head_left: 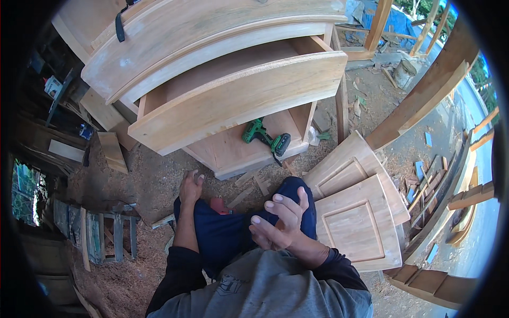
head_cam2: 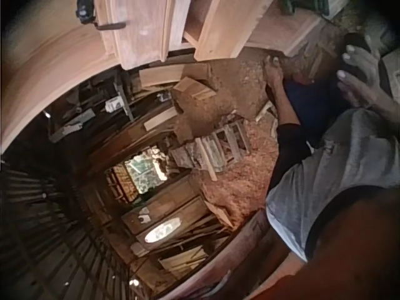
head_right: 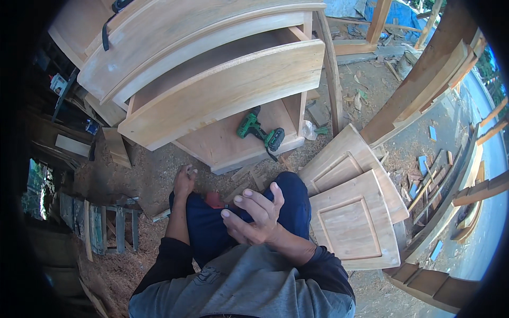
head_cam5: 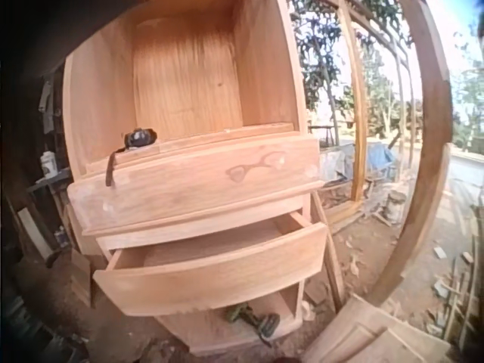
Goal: The person assembles a wooden cabinet, fitting drawers into the frame, using an electric planer to smooth the wood, and hammering a small part into a drawer.
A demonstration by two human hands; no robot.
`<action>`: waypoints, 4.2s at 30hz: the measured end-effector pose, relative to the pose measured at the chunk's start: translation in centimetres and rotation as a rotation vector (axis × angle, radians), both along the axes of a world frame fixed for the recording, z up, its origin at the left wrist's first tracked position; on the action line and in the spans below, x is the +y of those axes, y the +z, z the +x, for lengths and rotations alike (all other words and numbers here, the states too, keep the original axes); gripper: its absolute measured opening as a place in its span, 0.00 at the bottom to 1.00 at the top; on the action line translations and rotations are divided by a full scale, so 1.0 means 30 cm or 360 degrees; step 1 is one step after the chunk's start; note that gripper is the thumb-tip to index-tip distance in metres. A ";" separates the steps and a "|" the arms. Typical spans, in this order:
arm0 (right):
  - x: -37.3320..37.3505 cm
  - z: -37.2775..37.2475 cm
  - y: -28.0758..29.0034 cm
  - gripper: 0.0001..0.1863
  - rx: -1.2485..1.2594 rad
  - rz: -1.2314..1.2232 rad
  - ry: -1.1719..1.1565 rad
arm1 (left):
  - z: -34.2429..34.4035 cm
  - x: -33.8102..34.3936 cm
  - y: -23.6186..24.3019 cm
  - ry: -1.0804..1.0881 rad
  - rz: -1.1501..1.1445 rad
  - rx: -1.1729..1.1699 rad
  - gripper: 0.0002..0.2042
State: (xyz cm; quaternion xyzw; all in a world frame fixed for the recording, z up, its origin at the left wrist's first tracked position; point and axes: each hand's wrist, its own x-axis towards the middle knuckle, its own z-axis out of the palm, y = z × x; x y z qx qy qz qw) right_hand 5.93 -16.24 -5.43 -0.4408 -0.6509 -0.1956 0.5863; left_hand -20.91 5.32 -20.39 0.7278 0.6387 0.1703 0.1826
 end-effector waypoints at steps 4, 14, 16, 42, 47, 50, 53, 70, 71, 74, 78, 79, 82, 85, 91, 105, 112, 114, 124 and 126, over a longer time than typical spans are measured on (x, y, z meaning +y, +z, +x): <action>0.046 -0.013 0.004 0.23 -0.0025 -0.0234 0.0030 | 0.007 -0.008 0.007 -0.0010 -0.0035 0.0074 0.20; 0.520 0.142 0.491 0.28 -0.0457 -0.0259 -0.0435 | -0.018 -0.035 0.029 -0.0002 -0.0075 0.0263 0.18; 0.550 0.155 0.516 0.27 -0.0672 -0.0445 -0.0438 | -0.033 -0.031 0.012 -0.0031 -0.0021 0.0200 0.18; 0.157 -0.024 0.057 0.13 -0.0323 0.0089 -0.0213 | -0.029 -0.014 0.043 -0.0059 -0.0104 0.0071 0.20; 0.148 -0.036 0.045 0.15 -0.0368 0.0023 -0.0070 | -0.029 -0.033 0.022 -0.0023 -0.0006 0.0067 0.19; 0.190 0.009 0.065 0.16 -0.0405 -0.0131 -0.0173 | -0.028 -0.035 0.036 -0.0012 -0.0050 -0.0008 0.19; 0.271 0.069 0.121 0.19 -0.0470 -0.0144 -0.0396 | -0.035 -0.041 0.040 -0.0013 -0.0013 -0.0025 0.19; 0.613 0.153 0.183 0.34 -0.0672 -0.0482 -0.0480 | -0.028 -0.020 -0.002 -0.0042 0.0094 -0.0138 0.16; 0.606 0.186 0.150 0.34 -0.0632 -0.0489 -0.0569 | -0.025 -0.006 0.001 0.0002 0.0123 -0.0201 0.15; 0.639 0.230 -0.035 0.27 -0.0307 -0.0207 -0.0187 | -0.096 0.033 -0.017 0.0286 0.0509 -0.0914 0.16; 0.762 0.236 -0.196 0.32 0.2144 -0.0299 0.1149 | -0.024 0.085 0.278 0.0361 0.1090 -0.1243 0.24; 0.799 0.239 -0.188 0.36 0.2401 -0.0213 0.1340 | -0.014 0.104 0.352 0.0291 0.1156 -0.1195 0.25; 0.898 0.219 -0.145 0.34 0.2423 0.0019 0.1918 | 0.025 0.168 0.591 -0.0032 0.1041 -0.1233 0.31; 0.925 0.137 -0.026 0.50 0.2440 0.0491 0.2359 | 0.063 0.198 0.749 -0.0312 0.0756 -0.1359 0.33; 1.068 0.143 -0.035 0.56 0.2374 0.0774 0.2560 | 0.148 0.277 0.737 -0.0210 0.0645 -0.1393 0.39; 1.084 0.142 -0.064 0.33 0.2175 0.0677 0.3150 | 0.162 0.238 0.732 -0.0185 0.0837 -0.1578 0.49; 1.041 0.151 -0.117 0.40 0.2277 0.0560 0.2459 | 0.197 0.258 0.803 -0.0287 0.0475 -0.2122 0.49; 1.009 0.159 -0.078 0.39 0.2293 0.0569 0.2390 | 0.252 0.232 0.844 -0.0182 0.0618 -0.2046 0.45; 0.976 0.155 -0.041 0.35 0.2407 0.0366 0.2261 | 0.214 0.245 0.832 0.0031 0.0514 -0.2085 0.41; 0.962 0.165 -0.024 0.34 0.2428 0.0328 0.2285 | 0.219 0.242 0.845 0.0031 0.0525 -0.2076 0.42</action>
